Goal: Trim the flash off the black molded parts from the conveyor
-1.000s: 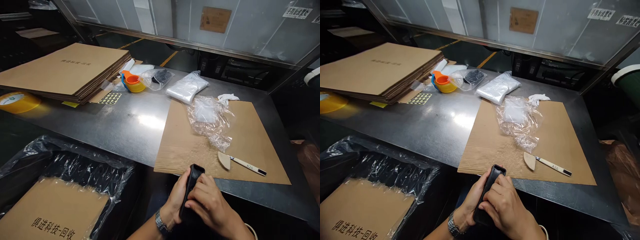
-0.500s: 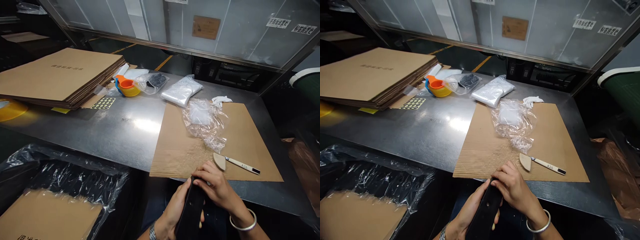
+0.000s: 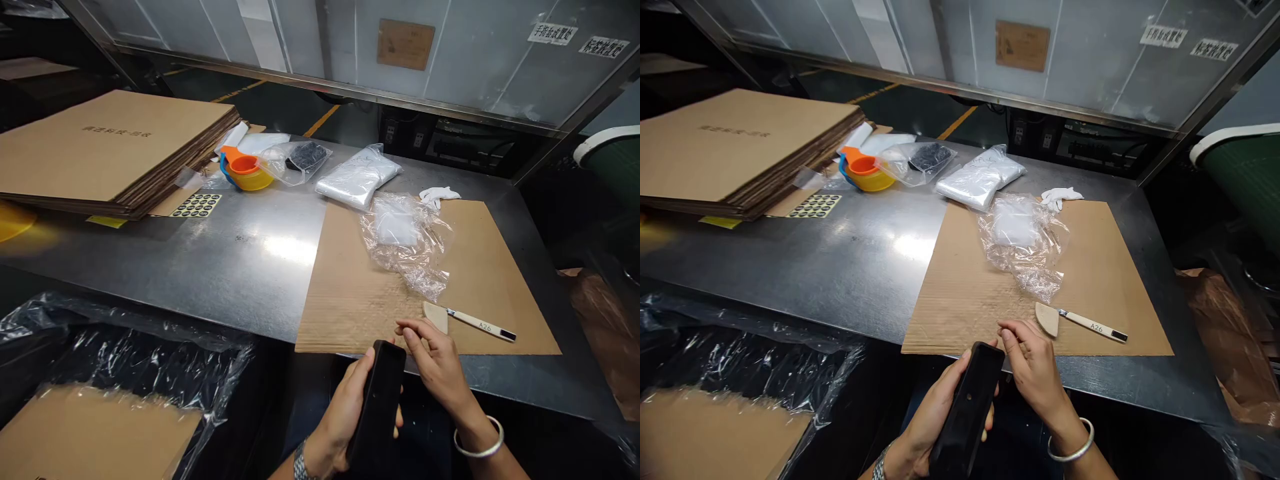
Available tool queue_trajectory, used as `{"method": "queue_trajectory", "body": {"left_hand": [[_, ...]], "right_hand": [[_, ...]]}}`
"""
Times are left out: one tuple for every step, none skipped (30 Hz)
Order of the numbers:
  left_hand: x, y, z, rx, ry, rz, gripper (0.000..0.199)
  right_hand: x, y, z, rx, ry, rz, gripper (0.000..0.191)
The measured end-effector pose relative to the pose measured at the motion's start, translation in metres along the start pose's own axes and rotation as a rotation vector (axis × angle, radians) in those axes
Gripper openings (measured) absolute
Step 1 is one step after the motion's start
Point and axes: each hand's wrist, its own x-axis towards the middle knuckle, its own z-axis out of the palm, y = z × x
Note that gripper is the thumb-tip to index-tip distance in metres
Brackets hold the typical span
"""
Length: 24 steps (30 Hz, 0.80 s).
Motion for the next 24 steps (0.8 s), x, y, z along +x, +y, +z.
{"method": "queue_trajectory", "body": {"left_hand": [[-0.001,0.001,0.0,-0.001,0.032,0.045,0.056],[-0.001,0.002,0.0,-0.003,0.074,0.079,0.055],[-0.002,0.002,0.001,-0.001,0.112,0.105,0.055],[-0.002,0.002,0.001,0.007,0.136,0.125,0.058],[-0.003,0.002,0.002,0.023,0.137,0.142,0.06],[-0.003,0.001,0.002,0.044,0.121,0.155,0.063],[-0.003,0.001,0.003,0.069,0.099,0.166,0.064],[-0.003,0.0,0.004,0.097,0.075,0.169,0.064],[-0.003,0.0,0.004,0.119,0.063,0.17,0.063],[-0.003,0.001,0.004,0.131,0.059,0.169,0.061],[-0.003,0.002,0.004,0.132,0.062,0.168,0.059],[-0.003,0.003,0.004,0.121,0.076,0.171,0.057],[-0.002,0.004,0.004,0.098,0.093,0.18,0.054],[-0.001,0.006,0.003,0.064,0.112,0.198,0.051],[-0.001,0.007,0.002,0.025,0.129,0.222,0.048],[0.0,0.008,0.001,-0.008,0.14,0.243,0.046],[0.001,0.009,0.0,-0.028,0.145,0.257,0.045],[0.002,0.009,-0.001,-0.032,0.142,0.258,0.045],[0.003,0.01,-0.001,-0.027,0.136,0.246,0.046],[0.004,0.01,-0.002,-0.023,0.131,0.226,0.047],[0.005,0.01,-0.003,-0.029,0.122,0.2,0.048],[0.006,0.011,-0.004,-0.047,0.113,0.173,0.048],[0.007,0.012,-0.006,-0.072,0.103,0.133,0.049],[0.008,0.014,-0.007,-0.093,0.095,0.08,0.052]], "right_hand": [[-0.005,0.002,0.003,-0.012,0.028,0.027,0.025],[-0.01,0.002,0.006,-0.026,0.018,0.042,0.032],[-0.015,0.002,0.009,-0.032,-0.021,0.059,0.039],[-0.019,0.001,0.012,-0.019,-0.058,0.095,0.043],[-0.022,0.0,0.014,0.014,-0.087,0.146,0.042],[-0.023,-0.003,0.016,0.06,-0.104,0.206,0.037],[-0.023,-0.005,0.017,0.103,-0.107,0.266,0.032],[-0.021,-0.006,0.018,0.135,-0.099,0.314,0.03],[-0.019,-0.008,0.019,0.149,-0.088,0.344,0.032],[-0.017,-0.008,0.02,0.149,-0.079,0.352,0.033],[-0.016,-0.008,0.021,0.143,-0.077,0.344,0.034],[-0.016,-0.007,0.023,0.139,-0.079,0.324,0.033],[-0.019,-0.006,0.025,0.136,-0.079,0.299,0.032],[-0.023,-0.005,0.028,0.135,-0.08,0.271,0.035],[-0.028,-0.004,0.032,0.133,-0.086,0.243,0.042],[-0.035,-0.003,0.035,0.132,-0.103,0.215,0.053],[-0.042,-0.002,0.038,0.134,-0.135,0.191,0.064],[-0.049,-0.001,0.04,0.146,-0.176,0.172,0.072],[-0.055,-0.001,0.041,0.17,-0.225,0.162,0.077],[-0.059,-0.002,0.041,0.213,-0.275,0.161,0.08],[-0.062,-0.002,0.039,0.275,-0.318,0.171,0.082],[-0.063,-0.003,0.037,0.355,-0.353,0.193,0.082],[-0.063,-0.003,0.034,0.442,-0.375,0.226,0.08],[-0.062,-0.003,0.031,0.518,-0.388,0.26,0.077]]}}
